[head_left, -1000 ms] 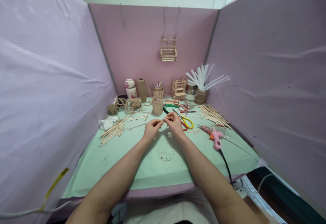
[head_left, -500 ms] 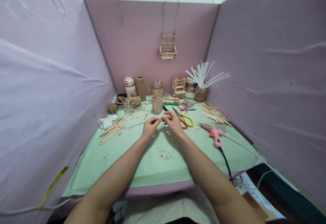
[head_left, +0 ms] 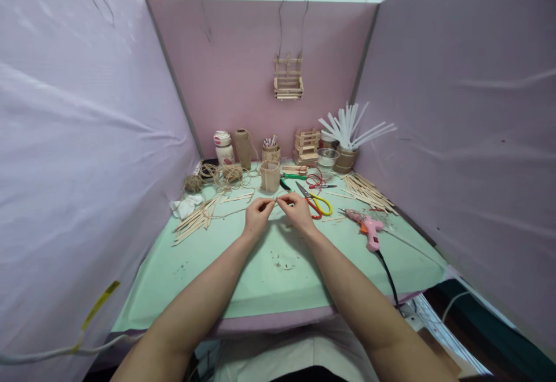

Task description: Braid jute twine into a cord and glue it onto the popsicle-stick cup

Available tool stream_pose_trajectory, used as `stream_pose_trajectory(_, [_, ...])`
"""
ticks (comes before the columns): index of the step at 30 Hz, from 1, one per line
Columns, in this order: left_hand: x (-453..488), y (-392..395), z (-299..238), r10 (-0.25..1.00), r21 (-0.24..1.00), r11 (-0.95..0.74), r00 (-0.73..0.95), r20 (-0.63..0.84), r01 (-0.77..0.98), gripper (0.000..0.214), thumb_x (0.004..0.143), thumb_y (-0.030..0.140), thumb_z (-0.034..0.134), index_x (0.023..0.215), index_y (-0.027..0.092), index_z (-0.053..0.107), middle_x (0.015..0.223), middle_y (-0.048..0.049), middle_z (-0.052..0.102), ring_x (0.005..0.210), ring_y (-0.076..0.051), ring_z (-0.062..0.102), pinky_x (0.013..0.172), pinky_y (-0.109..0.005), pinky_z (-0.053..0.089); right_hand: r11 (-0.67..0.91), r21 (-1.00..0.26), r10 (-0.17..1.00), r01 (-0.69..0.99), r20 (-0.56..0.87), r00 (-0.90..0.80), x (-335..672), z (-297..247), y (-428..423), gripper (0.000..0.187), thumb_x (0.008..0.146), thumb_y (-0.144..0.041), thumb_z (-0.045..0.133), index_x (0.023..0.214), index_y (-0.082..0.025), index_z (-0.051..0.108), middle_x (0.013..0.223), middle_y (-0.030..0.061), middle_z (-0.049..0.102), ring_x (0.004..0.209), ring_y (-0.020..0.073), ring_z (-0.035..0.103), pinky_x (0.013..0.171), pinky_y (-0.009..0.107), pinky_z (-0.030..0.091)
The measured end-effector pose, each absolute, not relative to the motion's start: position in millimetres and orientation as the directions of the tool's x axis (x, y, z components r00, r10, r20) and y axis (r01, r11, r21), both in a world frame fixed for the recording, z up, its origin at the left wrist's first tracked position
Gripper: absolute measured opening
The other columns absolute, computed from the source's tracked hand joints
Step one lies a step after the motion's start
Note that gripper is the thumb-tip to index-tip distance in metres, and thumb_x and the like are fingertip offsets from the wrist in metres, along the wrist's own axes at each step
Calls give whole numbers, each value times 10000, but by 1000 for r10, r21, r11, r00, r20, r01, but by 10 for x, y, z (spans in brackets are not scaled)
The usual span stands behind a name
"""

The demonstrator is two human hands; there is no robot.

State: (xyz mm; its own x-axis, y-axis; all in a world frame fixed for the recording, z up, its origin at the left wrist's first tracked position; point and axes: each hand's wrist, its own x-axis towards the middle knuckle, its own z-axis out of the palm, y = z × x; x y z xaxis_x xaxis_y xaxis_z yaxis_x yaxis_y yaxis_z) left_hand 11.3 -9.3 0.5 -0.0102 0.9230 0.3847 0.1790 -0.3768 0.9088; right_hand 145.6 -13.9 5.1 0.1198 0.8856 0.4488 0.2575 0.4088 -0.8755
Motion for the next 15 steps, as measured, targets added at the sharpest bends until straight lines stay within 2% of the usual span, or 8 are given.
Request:
stream_pose_trajectory(6, [125,-115,4,903,881,-421,14,429,217,189,722,334,612,756,168,697,734,-36,630,713,-143,544,670,-258,421,347,-914,916,211,378,131,1455,48,-139,127,678,-316,600,692,-196,640,727,34,636,700,175,571,688,314,460])
stream_pose_trajectory(12, [147,-118,0,934,916,-348,-11,357,200,187,705,321,605,708,148,674,720,-29,631,684,-131,534,658,-251,413,344,-905,919,252,379,108,1435,23,-134,104,691,-284,554,690,-185,586,705,19,601,689,163,548,683,307,441])
stream_pose_trajectory(15, [150,-95,-12,958,952,-280,-34,286,125,169,677,311,613,683,147,655,700,-19,624,681,-124,524,655,-245,413,362,-893,915,268,395,79,1427,7,-131,100,702,-281,546,698,-186,576,713,15,590,690,155,539,679,298,433])
